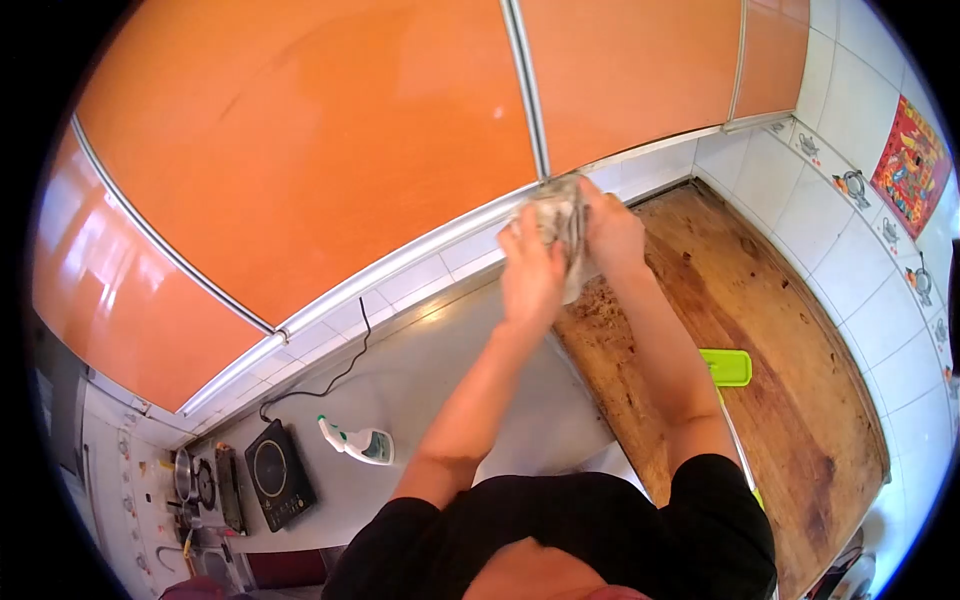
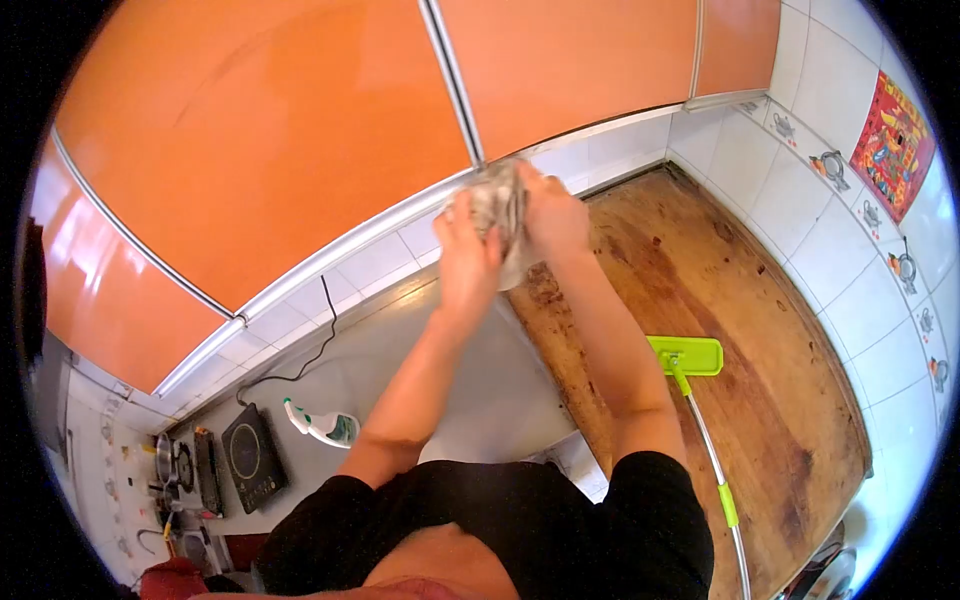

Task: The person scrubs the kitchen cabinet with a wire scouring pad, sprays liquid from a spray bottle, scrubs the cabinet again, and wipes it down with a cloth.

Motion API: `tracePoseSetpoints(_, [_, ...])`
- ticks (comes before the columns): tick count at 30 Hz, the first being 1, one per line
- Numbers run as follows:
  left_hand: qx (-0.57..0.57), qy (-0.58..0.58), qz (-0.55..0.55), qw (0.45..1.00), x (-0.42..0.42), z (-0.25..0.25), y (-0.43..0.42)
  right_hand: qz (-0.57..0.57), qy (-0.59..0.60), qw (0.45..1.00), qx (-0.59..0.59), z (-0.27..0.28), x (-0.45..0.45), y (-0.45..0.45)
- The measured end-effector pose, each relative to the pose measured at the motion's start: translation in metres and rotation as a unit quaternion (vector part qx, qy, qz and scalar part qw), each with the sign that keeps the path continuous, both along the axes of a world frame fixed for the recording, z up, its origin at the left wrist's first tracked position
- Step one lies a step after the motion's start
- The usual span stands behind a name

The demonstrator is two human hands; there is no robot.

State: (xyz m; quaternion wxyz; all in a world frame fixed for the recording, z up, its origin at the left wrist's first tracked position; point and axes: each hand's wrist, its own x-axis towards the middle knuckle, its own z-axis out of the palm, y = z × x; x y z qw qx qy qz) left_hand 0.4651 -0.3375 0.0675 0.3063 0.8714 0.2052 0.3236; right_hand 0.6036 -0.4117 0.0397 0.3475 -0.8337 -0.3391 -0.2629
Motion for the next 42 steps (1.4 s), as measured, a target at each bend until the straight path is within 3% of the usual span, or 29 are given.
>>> tracePoseSetpoints(1, [-0.026,0.019,-0.026,0.999,0.01,0.006,-0.01,-0.014,0.006,0.999,0.047,-0.01,0.014,-0.005])
tracePoseSetpoints(2, [0.007,-0.02,-0.046,0.999,0.015,-0.003,-0.015,0.074,0.109,0.974,0.185,-0.024,0.019,-0.003])
tracePoseSetpoints(3, [0.04,-0.066,-0.069,0.995,0.022,-0.019,-0.019,0.16,0.2,0.913,0.316,-0.041,0.021,-0.001])
tracePoseSetpoints(4, [0.072,-0.108,-0.092,0.987,0.03,-0.03,-0.025,0.243,0.286,0.819,0.434,-0.05,0.019,-0.002])
tracePoseSetpoints(5, [0.012,-0.054,-0.079,0.995,0.033,-0.031,-0.027,0.255,0.365,0.788,0.425,-0.039,0.003,-0.008])
tracePoseSetpoints(6, [0.009,-0.071,-0.071,0.995,0.033,-0.033,-0.027,0.266,0.441,0.751,0.413,-0.021,-0.014,-0.012])
tracePoseSetpoints(8, [0.002,-0.1,-0.054,0.994,0.026,-0.037,-0.02,0.358,0.447,0.704,0.421,-0.011,-0.028,-0.009])
tracePoseSetpoints(10, [0.148,-0.169,-0.082,0.971,0.02,-0.053,0.002,0.285,0.112,0.868,0.392,-0.025,-0.012,0.019])
tracePoseSetpoints(12, [0.125,-0.177,-0.073,0.974,0.016,-0.058,0.001,0.183,-0.018,0.945,0.27,-0.031,-0.002,0.048])
tracePoseSetpoints(15, [0.061,-0.178,-0.127,0.974,0.005,-0.088,0.008,0.257,0.093,0.908,0.316,-0.045,0.026,0.064])
tracePoseSetpoints(18, [0.04,-0.092,-0.16,0.982,-0.026,-0.113,0.016,0.22,0.188,0.912,0.29,-0.018,0.064,0.021])
tracePoseSetpoints(19, [0.038,-0.056,-0.162,0.984,-0.038,-0.122,0.019,0.22,0.253,0.862,0.381,-0.02,0.08,0.012])
tracePoseSetpoints(20, [0.033,-0.04,-0.148,0.988,-0.052,-0.134,0.025,0.125,0.272,0.884,0.358,-0.017,0.103,-0.003])
tracePoseSetpoints(22, [0.023,-0.008,-0.121,0.992,-0.077,-0.158,0.04,0.061,0.34,0.831,0.436,0.012,0.135,-0.045])
tracePoseSetpoints(24, [0.012,0.03,-0.091,0.995,-0.1,-0.169,0.047,-0.034,0.073,0.919,0.385,-0.037,0.239,-0.052])
tracePoseSetpoints(28, [0.022,0.069,-0.086,0.994,-0.111,-0.164,0.044,-0.153,-0.06,0.97,0.18,-0.013,0.261,-0.107])
tracePoseSetpoints(29, [0.054,0.073,-0.093,0.992,-0.107,-0.158,0.041,-0.113,-0.018,0.947,0.299,-0.008,0.246,-0.104])
tracePoseSetpoints(32, [0.124,0.052,-0.117,0.984,-0.073,-0.119,0.027,-0.056,-0.131,0.9,0.413,0.013,0.188,-0.09])
tracePoseSetpoints(33, [0.131,0.026,-0.127,0.983,-0.055,-0.099,0.02,-0.003,-0.04,0.929,0.368,0.022,0.151,-0.086])
tracePoseSetpoints(35, [0.157,-0.01,-0.147,0.977,-0.024,-0.069,0.007,0.179,-0.069,0.902,0.388,0.033,0.096,-0.053])
tracePoseSetpoints(36, [0.176,-0.021,-0.16,0.971,-0.01,-0.058,0.001,0.328,-0.062,0.886,0.323,0.03,0.091,-0.028])
tracePoseSetpoints(37, [0.196,-0.032,-0.174,0.964,-0.003,-0.053,-0.003,0.224,-0.309,0.879,0.287,0.026,0.071,-0.01])
tracePoseSetpoints(40, [0.174,-0.035,-0.205,0.963,0.003,-0.065,-0.004,0.175,-0.397,0.881,0.188,0.035,0.067,-0.007])
tracePoseSetpoints(41, [0.164,-0.026,-0.206,0.964,-0.002,-0.067,-0.003,0.179,-0.403,0.87,0.22,0.041,0.081,-0.017])
tracePoseSetpoints(42, [0.155,-0.017,-0.206,0.966,-0.011,-0.07,-0.002,0.2,-0.287,0.893,0.282,0.04,0.102,-0.023])
